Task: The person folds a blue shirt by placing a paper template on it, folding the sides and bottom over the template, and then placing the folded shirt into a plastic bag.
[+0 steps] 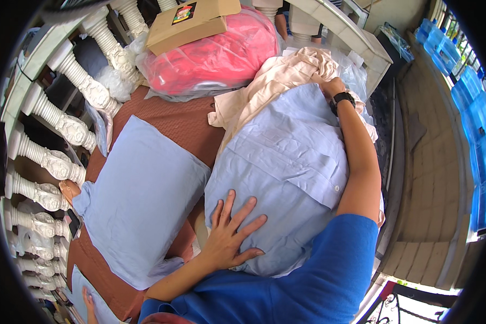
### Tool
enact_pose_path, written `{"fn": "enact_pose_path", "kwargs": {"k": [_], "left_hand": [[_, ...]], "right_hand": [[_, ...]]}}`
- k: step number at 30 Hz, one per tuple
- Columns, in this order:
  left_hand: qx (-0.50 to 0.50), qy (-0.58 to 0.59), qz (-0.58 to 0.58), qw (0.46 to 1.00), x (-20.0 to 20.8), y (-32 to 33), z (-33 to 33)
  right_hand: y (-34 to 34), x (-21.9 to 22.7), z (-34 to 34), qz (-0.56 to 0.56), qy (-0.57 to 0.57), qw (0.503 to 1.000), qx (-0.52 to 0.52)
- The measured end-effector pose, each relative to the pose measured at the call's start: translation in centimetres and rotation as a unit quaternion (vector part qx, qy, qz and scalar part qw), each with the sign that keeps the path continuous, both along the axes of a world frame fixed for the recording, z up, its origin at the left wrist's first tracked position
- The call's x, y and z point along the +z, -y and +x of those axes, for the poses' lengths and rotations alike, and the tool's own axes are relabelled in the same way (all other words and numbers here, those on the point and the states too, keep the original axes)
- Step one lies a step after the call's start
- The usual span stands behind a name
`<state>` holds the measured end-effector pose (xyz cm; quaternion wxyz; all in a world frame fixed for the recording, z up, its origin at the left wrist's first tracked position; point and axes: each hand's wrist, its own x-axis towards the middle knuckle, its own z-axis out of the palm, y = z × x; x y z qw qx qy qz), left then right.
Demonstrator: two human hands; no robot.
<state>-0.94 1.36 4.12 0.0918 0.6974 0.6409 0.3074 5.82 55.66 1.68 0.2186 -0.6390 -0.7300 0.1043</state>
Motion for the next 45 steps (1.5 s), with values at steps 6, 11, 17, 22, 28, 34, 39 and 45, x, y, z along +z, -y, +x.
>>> {"fn": "enact_pose_path", "kwargs": {"k": [6,11,17,22,28,34,39,45], "left_hand": [[0.004,0.003,0.003,1.0,0.0,0.3,0.0],[-0.003,0.006,0.012,1.0,0.3,0.2,0.0],[-0.04,0.042,0.023,0.998,1.4,1.1,-2.1],[0.041,0.101,0.127,0.986,1.6,3.8,-5.6],[0.243,0.144,0.239,0.929,3.5,10.0,-11.7],[0.313,0.405,0.29,0.809,2.8,20.8,-19.7],[0.162,0.641,0.324,0.677,0.8,29.5,-21.4],[0.488,0.419,0.313,0.699,-3.6,38.3,-20.6]], "right_hand": [[-3.1,3.7,0.4,-0.028,-0.398,0.914,0.067],[-6.8,4.8,4.8,-0.334,-0.459,0.823,0.029],[-3.5,12.6,7.8,0.027,-0.381,0.924,0.014],[3.2,22.2,7.9,0.326,-0.235,0.906,0.137],[18.1,27.7,-1.8,0.014,-0.378,0.798,0.469],[32.1,25.0,-15.9,-0.191,-0.202,0.692,0.667],[41.7,17.3,-28.4,-0.366,-0.083,0.585,0.719],[51.5,7.1,-36.9,-0.519,0.046,0.492,0.698]]}}
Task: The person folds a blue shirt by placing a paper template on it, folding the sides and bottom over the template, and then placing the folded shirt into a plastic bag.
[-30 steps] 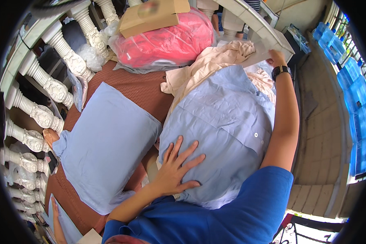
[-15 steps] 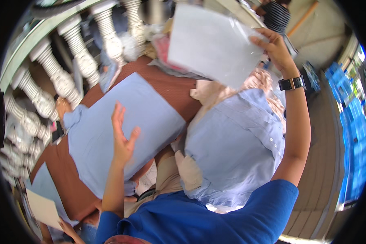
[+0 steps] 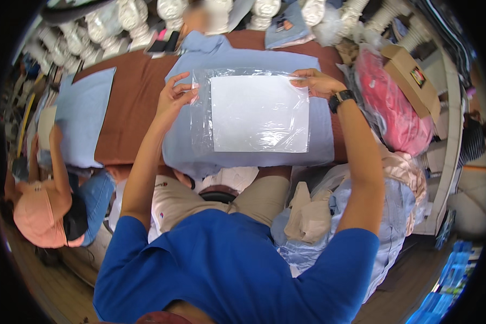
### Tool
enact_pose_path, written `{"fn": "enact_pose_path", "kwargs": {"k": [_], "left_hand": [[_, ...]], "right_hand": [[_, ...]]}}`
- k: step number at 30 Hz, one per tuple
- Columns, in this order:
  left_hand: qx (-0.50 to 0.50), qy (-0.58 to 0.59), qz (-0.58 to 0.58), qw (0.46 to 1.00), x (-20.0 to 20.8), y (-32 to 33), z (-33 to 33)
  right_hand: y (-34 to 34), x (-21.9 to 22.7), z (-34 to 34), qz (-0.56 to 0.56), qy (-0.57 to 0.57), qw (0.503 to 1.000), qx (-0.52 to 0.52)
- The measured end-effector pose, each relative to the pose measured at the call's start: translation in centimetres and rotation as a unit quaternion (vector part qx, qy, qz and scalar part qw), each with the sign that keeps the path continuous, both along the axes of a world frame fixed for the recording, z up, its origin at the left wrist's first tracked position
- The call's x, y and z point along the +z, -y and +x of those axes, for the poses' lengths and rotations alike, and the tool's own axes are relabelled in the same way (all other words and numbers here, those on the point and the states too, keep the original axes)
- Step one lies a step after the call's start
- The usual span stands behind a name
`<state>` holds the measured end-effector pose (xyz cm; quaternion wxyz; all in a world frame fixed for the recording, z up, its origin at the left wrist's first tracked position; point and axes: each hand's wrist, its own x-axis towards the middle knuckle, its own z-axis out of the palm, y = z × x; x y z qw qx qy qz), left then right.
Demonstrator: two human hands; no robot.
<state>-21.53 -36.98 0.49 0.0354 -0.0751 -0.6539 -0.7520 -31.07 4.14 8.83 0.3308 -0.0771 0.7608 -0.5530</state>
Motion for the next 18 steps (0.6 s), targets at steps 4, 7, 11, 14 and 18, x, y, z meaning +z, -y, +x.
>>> {"fn": "enact_pose_path", "kwargs": {"k": [4,7,11,14,18], "left_hand": [[0.074,0.043,-0.264,0.961,-5.8,3.3,0.1],[0.112,0.021,-0.346,0.931,-8.7,4.5,-0.4],[0.113,-0.06,-0.385,0.914,-10.8,6.0,-3.5],[0.064,-0.081,-0.463,0.88,-10.0,5.2,-5.0],[0.059,-0.106,-0.413,0.902,-10.2,5.1,-5.5]], "right_hand": [[4.0,-8.1,-3.2,0.094,-0.005,0.995,-0.02],[9.4,-13.2,-3.1,0.415,-0.515,0.749,-0.036],[20.9,-16.4,-1.1,0.103,-0.61,0.785,-0.018],[26.4,-18.7,1.1,0.026,-0.533,0.844,-0.056],[28.2,-20.3,1.2,0.041,-0.514,0.853,-0.074]]}}
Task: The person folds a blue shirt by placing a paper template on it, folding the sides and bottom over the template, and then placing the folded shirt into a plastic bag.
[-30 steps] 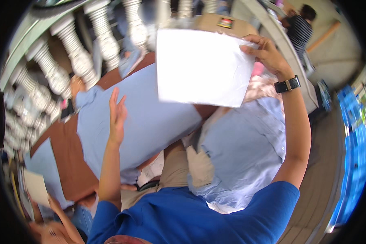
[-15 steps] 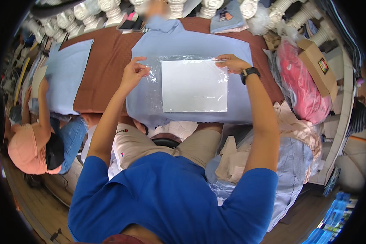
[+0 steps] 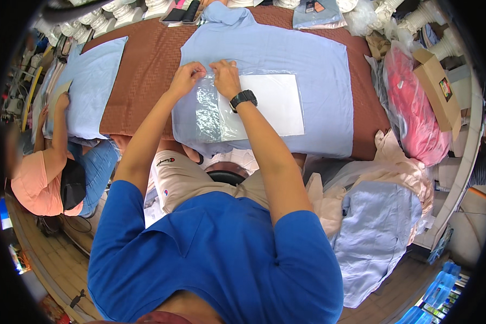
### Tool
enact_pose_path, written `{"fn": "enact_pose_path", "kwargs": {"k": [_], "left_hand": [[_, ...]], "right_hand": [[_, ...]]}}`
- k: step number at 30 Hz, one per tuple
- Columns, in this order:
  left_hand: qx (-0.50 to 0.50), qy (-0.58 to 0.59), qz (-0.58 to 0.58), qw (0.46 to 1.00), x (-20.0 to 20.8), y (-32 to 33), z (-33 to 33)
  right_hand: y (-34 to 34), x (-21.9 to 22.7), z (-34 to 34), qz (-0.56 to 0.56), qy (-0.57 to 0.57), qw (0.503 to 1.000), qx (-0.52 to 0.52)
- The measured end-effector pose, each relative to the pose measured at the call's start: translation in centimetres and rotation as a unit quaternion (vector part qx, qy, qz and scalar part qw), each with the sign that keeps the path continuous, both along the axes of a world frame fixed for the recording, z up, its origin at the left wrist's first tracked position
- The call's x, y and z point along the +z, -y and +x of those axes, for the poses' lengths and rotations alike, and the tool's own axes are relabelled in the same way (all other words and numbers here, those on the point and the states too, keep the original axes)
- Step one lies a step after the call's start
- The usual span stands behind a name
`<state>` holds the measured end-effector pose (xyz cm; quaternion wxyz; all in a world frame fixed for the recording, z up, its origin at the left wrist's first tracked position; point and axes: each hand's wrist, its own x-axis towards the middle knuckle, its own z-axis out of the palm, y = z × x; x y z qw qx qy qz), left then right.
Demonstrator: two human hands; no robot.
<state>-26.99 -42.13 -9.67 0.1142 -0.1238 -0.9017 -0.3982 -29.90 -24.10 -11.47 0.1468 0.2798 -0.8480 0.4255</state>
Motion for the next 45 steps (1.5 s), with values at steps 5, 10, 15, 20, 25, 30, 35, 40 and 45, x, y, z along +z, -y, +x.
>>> {"fn": "enact_pose_path", "kwargs": {"k": [5,10,15,20,25,30,35,40,45], "left_hand": [[-0.019,-0.099,0.013,0.995,-0.1,-0.2,0.9],[-0.044,-0.061,0.103,0.992,0.4,-0.6,1.9],[-0.053,0.019,0.157,0.986,0.4,2.8,3.4],[-0.021,-0.127,-0.006,0.992,2.6,1.1,5.0],[-0.138,-0.142,-0.252,0.947,3.7,-0.6,5.0],[-0.046,-0.112,-0.097,0.988,3.0,-0.2,2.2],[-0.108,0.028,-0.08,0.99,2.9,1.1,0.2],[-0.131,0.0,-0.149,0.98,3.6,1.4,2.2],[-0.174,-0.041,-0.046,0.983,3.7,2.6,3.3]], "right_hand": [[0.4,-1.1,0.7,0.011,-0.003,0.999,-0.032],[0.0,-1.3,0.6,-0.004,0.021,0.999,-0.035],[0.3,-1.0,1.0,-0.005,0.021,0.999,-0.025],[0.1,-1.2,1.0,-0.002,0.01,1.0,-0.022],[0.0,-2.1,0.4,0.013,-0.019,0.999,-0.025],[0.2,-1.7,0.7,0.002,-0.014,1.0,-0.023],[0.2,-1.4,0.8,-0.036,-0.019,0.999,-0.02],[0.0,-1.3,1.0,-0.012,-0.02,0.999,-0.029],[0.1,-1.1,1.0,-0.018,-0.024,0.999,-0.029]]}}
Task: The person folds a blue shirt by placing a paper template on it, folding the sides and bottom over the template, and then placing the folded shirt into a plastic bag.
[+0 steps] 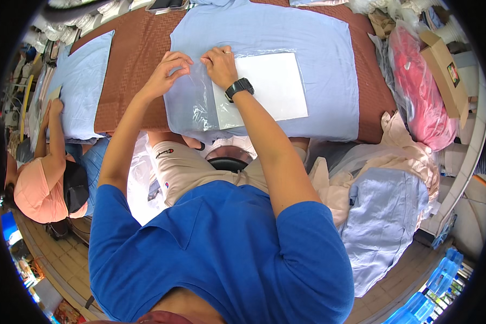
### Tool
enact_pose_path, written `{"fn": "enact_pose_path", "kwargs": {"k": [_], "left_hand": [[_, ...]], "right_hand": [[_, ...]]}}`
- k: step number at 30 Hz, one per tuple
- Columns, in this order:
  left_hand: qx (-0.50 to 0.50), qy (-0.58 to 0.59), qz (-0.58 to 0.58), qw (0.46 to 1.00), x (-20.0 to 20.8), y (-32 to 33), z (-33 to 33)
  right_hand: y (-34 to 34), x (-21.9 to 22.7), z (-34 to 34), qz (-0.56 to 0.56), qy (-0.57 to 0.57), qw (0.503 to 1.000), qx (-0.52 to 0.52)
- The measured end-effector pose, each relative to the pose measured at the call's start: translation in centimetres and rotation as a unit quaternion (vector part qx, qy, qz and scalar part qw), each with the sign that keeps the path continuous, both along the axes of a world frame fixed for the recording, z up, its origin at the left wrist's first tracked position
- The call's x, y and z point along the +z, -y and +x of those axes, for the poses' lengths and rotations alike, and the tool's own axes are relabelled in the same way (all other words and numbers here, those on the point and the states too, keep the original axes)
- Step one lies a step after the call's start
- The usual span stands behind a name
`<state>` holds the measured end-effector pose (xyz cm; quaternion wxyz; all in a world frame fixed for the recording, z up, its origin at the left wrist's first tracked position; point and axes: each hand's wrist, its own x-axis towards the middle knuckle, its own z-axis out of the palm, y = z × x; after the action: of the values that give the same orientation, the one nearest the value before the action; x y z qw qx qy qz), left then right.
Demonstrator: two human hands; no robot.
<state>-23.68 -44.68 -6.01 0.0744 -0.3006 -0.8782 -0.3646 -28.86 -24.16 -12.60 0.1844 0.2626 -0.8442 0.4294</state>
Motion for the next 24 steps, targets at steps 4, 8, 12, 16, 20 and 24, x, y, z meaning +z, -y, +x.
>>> {"fn": "enact_pose_path", "kwargs": {"k": [4,8,12,16,20,24], "left_hand": [[0.034,0.067,-0.035,0.997,-0.3,1.1,1.7],[0.05,-0.079,-0.212,0.973,2.2,-1.6,3.4],[0.016,-0.195,-0.22,0.956,1.9,-2.7,2.8],[-0.035,-0.187,-0.236,0.953,0.5,-2.8,2.2],[0.0,-0.202,-0.201,0.958,1.2,-2.5,3.6],[0.039,-0.144,-0.116,0.982,0.5,-0.3,5.7]], "right_hand": [[0.2,0.0,0.2,0.007,-0.005,1.0,-0.001],[0.0,0.1,0.2,0.014,-0.017,1.0,-0.007],[0.1,0.0,0.1,0.012,-0.016,1.0,-0.004],[0.3,-0.1,0.1,0.006,-0.017,1.0,-0.002],[0.1,-0.6,-0.1,0.006,-0.021,1.0,-0.005],[0.2,-0.7,-0.2,0.006,-0.01,1.0,0.0]]}}
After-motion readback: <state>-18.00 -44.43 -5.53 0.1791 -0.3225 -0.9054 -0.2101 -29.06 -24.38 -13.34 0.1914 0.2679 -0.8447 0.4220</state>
